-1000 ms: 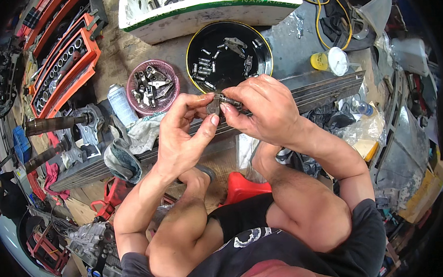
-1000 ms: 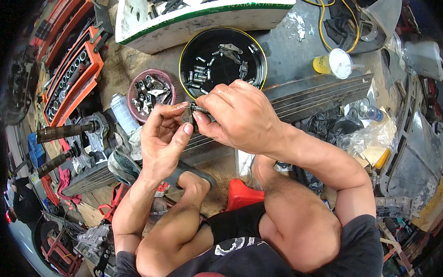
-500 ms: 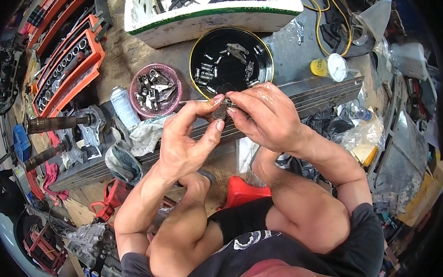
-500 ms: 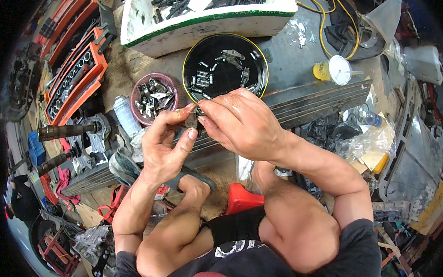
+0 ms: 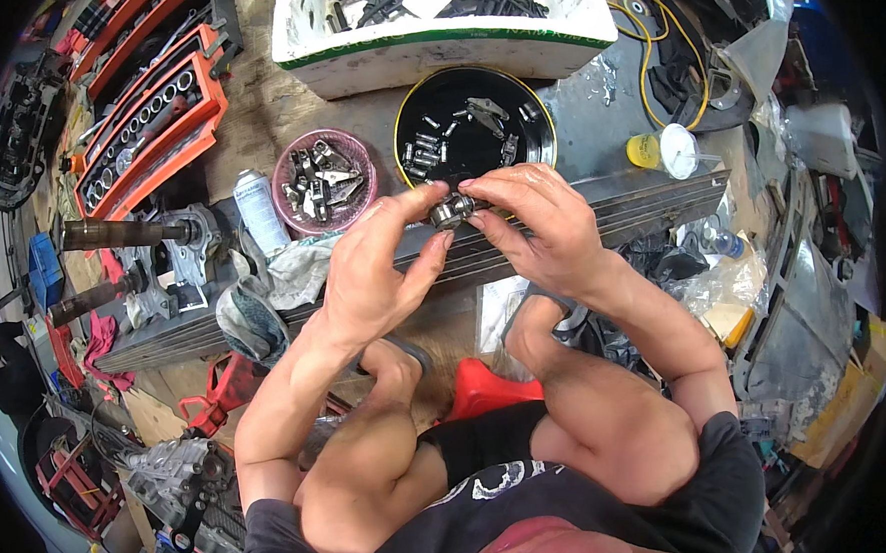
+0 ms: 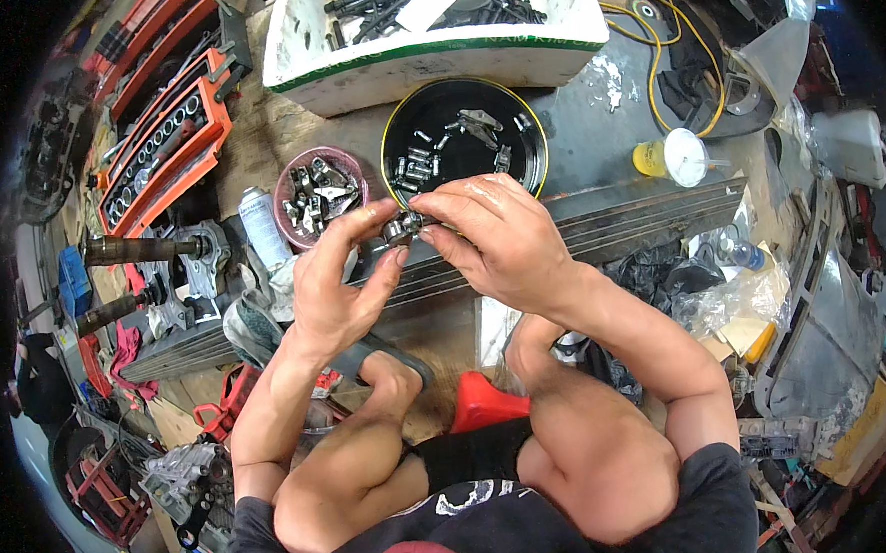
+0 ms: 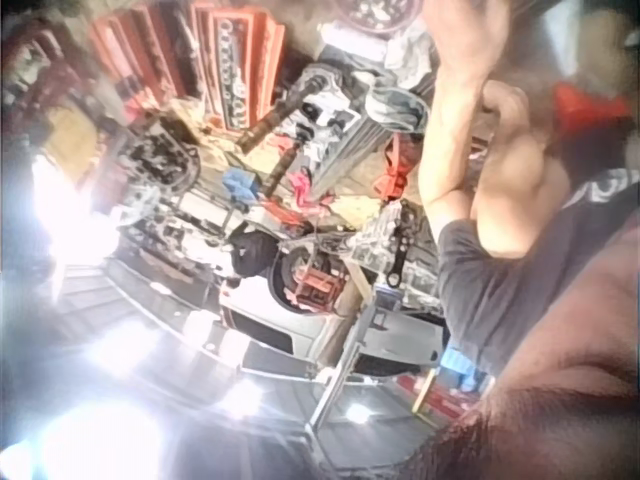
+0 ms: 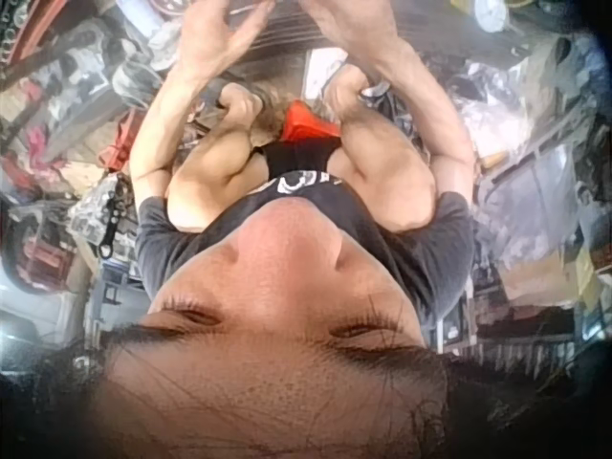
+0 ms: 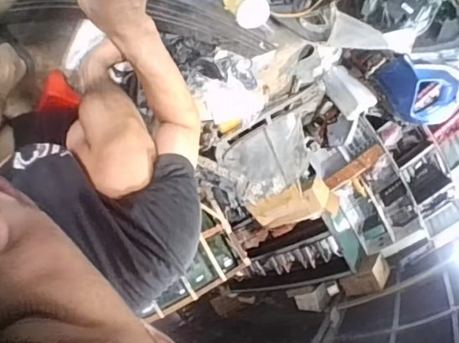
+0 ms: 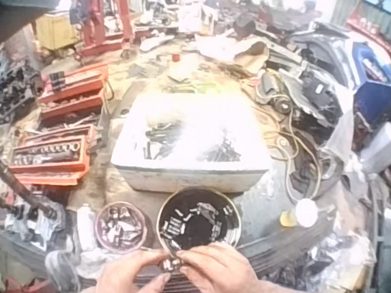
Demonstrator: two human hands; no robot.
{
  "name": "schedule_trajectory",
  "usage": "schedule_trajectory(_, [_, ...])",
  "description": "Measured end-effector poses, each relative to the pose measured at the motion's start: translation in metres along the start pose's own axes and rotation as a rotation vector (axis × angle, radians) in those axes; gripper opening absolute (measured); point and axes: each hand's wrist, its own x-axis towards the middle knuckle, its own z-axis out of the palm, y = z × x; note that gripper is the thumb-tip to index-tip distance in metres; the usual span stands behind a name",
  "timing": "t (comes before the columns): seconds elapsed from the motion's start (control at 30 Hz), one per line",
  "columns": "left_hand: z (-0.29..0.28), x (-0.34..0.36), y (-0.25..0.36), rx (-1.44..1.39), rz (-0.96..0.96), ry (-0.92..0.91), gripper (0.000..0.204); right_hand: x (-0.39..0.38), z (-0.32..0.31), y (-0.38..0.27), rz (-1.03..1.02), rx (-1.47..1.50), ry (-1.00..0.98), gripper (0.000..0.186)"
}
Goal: The person cleans rocker arms by dipping them into a bowl of lubricant, rubbing them by hand, and placing them into a small basket.
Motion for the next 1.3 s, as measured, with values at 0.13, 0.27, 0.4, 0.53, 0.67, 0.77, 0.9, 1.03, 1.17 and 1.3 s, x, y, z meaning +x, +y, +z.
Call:
schedule_trajectory(0.13, [-0.008, 0.001, -0.001, 0.116, 0.202, 0.042, 0.042, 0.002, -0.002, 0.001, 0.011, 0.112, 0.008, 0.029])
schedule_trajectory(0.27, [-0.01, -0.002, 0.002, 0.115, 0.247, 0.084, 0.041, 0.001, -0.003, -0.003, 0.04, 0.234, 0.006, 0.029])
schedule_trajectory(0.4, [-0.01, -0.001, 0.006, 0.106, 0.303, 0.108, 0.04, 0.002, -0.004, -0.004, 0.027, 0.266, -0.003, 0.03])
schedule_trajectory(0.53, [-0.011, 0.0, 0.009, 0.074, 0.257, 0.075, 0.038, 0.002, -0.002, -0.003, 0.017, 0.278, -0.063, 0.038])
schedule_trajectory(0.67, [-0.005, -0.007, 0.012, -0.626, -0.338, 0.073, 0.042, -0.003, -0.002, -0.009, 0.122, 0.31, -0.121, 0.045])
schedule_trajectory(0.77, [-0.013, -0.005, 0.007, -0.753, -0.42, 0.005, 0.043, 0.0, -0.006, -0.009, 0.148, 0.376, -0.138, 0.051])
schedule_trajectory(0.9, [-0.016, -0.004, 0.005, -0.921, -0.459, -0.046, 0.042, -0.001, -0.003, -0.004, 0.279, 0.723, -0.163, 0.059])
schedule_trajectory(1.03, [-0.019, -0.003, 0.004, -0.889, -0.445, -0.158, 0.04, 0.001, -0.002, -0.005, 0.351, 0.841, -0.12, 0.066])
schedule_trajectory(1.17, [-0.014, -0.008, -0.003, -0.879, -0.436, -0.23, 0.037, 0.008, -0.007, 0.002, 0.038, 0.496, -0.211, 0.069])
schedule_trajectory(1.3, [-0.014, -0.006, -0.005, -0.877, -0.412, -0.228, 0.037, 0.006, -0.008, 0.002, 0.066, 0.511, -0.226, 0.069])
